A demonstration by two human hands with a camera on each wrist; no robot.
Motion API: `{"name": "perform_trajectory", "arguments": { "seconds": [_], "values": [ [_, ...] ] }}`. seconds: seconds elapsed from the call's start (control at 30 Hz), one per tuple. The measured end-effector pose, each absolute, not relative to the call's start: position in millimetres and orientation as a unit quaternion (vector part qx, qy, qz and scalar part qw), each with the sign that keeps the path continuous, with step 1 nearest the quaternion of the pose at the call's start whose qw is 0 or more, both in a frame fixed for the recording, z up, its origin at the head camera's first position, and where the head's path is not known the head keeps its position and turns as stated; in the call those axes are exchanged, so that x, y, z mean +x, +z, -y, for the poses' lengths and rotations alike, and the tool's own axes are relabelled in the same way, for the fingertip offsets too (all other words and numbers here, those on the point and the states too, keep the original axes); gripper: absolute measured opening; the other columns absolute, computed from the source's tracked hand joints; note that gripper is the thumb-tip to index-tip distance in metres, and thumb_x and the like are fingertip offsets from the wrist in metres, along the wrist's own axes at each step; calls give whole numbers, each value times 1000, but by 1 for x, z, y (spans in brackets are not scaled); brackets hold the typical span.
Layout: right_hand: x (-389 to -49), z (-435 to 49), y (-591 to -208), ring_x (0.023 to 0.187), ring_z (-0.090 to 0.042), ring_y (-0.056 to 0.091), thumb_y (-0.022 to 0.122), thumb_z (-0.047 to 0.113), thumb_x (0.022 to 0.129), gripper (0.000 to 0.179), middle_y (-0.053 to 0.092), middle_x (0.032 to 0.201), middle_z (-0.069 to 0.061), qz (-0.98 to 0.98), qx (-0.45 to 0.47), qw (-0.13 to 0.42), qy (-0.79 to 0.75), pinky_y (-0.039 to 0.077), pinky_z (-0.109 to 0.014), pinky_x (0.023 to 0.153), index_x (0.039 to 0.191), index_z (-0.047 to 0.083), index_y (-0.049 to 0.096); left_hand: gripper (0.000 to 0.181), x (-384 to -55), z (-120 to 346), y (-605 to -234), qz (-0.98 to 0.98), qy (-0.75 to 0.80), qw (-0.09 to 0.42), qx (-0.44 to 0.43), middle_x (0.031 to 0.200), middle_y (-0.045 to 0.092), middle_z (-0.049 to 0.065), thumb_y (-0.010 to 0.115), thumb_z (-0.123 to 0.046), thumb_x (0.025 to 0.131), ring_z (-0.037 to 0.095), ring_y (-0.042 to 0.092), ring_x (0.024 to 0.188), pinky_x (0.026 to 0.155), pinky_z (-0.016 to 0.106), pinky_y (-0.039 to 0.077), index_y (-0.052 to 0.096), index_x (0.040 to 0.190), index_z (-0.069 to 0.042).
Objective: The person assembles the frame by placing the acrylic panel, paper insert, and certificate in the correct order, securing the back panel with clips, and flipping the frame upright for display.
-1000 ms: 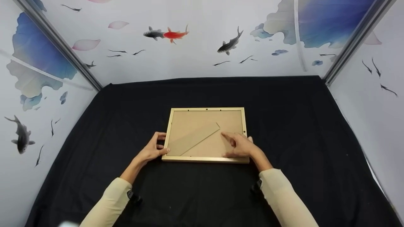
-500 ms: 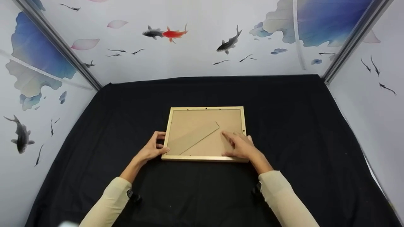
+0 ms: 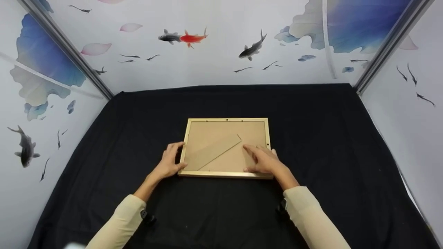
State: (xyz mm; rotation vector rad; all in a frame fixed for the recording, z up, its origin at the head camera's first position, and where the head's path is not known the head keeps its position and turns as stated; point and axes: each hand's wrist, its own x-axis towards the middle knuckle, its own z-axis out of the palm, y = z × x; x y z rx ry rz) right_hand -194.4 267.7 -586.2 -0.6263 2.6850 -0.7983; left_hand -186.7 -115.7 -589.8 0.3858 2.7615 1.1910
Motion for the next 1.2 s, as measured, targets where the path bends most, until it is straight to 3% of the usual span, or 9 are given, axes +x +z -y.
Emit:
{"name": "perform_trajectory", "arguments": {
  "seconds": [0.13,0.23,0.33,0.53,0.67,0.9,1.2],
  "values": [
    [-192,-270,-589,78,-17,42,84,41,84,83,48,89,3,-926,-233,119,-273,22,-39,68,151,9,48,53,-185,100,-590,-931,301,7,208,137,52,8,82,-8,86,35,43,120,93,53,39,63,136,-11],
    [-191,-272,-591,76,-16,39,83,42,84,81,46,88,4,-923,-244,105,-277,21,-39,66,150,8,49,36,-186,89,-594,-915,297,4,273,122,62,5,78,-13,91,28,53,111,90,47,42,70,126,-11],
    [-191,-273,-592,75,-15,38,83,42,85,81,46,88,4,-916,-257,98,-293,23,-38,67,150,7,50,33,-188,81,-597,-899,313,20,305,108,64,4,78,-17,92,21,58,99,87,39,45,71,123,-10],
    [-190,-277,-594,78,-16,40,82,39,87,79,48,92,1,-899,-270,99,-330,31,-34,69,150,4,50,55,-191,72,-601,-902,308,60,298,95,56,-2,81,-41,88,15,48,91,80,34,31,66,135,-16],
    [-189,-278,-595,79,-17,40,82,40,86,79,48,92,0,-897,-270,99,-335,33,-33,70,150,4,50,69,-195,68,-602,-911,286,53,292,87,50,-6,82,-53,83,13,45,81,72,31,26,63,140,-19],
    [-187,-280,-596,77,-18,40,83,38,86,77,49,91,-1,-896,-266,90,-345,32,-33,68,148,4,52,65,-199,71,-604,-905,275,39,321,83,47,-7,80,-49,84,12,40,72,67,29,27,64,141,-20],
    [-185,-278,-598,78,-18,40,82,38,87,77,49,92,-1,-896,-269,84,-344,32,-33,69,148,3,52,72,-199,71,-607,-916,230,20,328,84,45,-8,76,-52,85,12,42,73,66,28,28,59,143,-13]
  ]
}}
